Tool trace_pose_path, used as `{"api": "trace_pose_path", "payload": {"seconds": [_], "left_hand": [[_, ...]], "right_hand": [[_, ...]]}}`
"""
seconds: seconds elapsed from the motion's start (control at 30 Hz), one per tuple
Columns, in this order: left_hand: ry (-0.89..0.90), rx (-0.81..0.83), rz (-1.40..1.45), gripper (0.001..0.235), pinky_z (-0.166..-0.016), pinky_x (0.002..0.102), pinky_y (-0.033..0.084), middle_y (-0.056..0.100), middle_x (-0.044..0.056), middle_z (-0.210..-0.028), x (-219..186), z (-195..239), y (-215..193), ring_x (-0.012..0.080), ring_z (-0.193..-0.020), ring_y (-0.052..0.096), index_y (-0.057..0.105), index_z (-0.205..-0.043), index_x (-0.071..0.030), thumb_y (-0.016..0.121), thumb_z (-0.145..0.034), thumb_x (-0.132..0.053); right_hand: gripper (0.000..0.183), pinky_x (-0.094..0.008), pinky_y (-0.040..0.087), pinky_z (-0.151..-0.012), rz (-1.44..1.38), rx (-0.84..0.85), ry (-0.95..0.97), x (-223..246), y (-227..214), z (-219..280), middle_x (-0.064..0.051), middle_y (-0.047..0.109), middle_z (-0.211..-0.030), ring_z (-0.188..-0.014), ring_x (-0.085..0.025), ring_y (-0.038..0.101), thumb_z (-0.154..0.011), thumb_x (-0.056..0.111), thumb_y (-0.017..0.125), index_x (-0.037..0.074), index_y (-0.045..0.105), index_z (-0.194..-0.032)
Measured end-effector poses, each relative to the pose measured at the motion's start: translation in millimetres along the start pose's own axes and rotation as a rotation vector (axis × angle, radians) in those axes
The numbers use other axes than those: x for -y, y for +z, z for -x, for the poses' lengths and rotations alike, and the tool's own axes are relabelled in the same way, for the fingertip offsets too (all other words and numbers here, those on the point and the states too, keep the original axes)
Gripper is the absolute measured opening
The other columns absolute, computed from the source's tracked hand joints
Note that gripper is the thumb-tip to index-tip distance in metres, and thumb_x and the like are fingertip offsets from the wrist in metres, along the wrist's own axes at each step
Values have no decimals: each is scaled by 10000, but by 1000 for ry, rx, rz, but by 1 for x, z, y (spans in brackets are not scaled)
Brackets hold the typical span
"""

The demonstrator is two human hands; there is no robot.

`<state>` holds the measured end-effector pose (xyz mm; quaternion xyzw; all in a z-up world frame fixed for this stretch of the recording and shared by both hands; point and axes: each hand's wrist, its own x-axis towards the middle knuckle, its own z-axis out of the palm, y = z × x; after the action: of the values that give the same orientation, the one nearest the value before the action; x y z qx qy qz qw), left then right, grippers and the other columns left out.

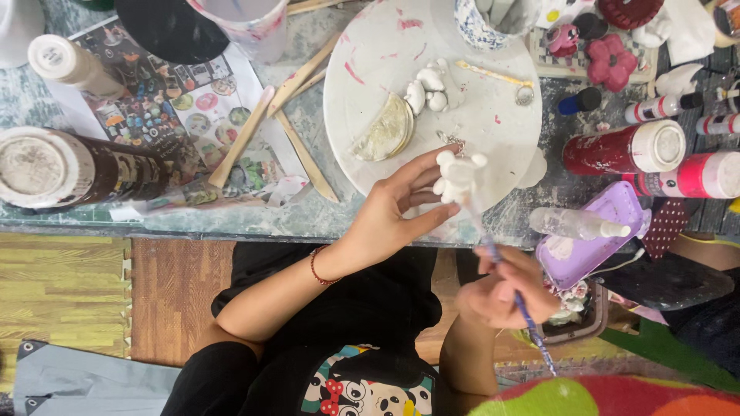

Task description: The person paints a pink and blue heart-shaped object with white paint using a brush. They then set it aside and paint a small white bear-shaped keychain with white paint.

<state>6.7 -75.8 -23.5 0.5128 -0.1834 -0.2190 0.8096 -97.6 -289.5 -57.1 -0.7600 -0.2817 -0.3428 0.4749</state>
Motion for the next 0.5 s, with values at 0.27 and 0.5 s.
{"api": "trace_pose_path", "payload": {"seconds": [0.27, 0.5], "left_hand": [[46, -75, 41, 677, -1131, 339, 556, 438, 76, -1634, -24, 20, -22, 176, -1444, 526, 394, -1575, -40, 674, -970, 77], [182, -334, 150, 621, -1176, 306, 451, 561, 96, -1526, -35, 41, -59, 145, -1385, 544, 411, -1571, 7, 645, -1002, 91]], "right_hand": [[246, -201, 415, -462, 58, -370, 72, 3, 37, -17, -177, 706, -994, -587, -115, 610, -1120, 235, 513, 19, 529, -1236], [77, -226, 443, -679, 52, -79, 389, -5, 85, -155, -108, 590, -1037, -740, -113, 510, -1198, 69, 596, 16, 576, -1250]]}}
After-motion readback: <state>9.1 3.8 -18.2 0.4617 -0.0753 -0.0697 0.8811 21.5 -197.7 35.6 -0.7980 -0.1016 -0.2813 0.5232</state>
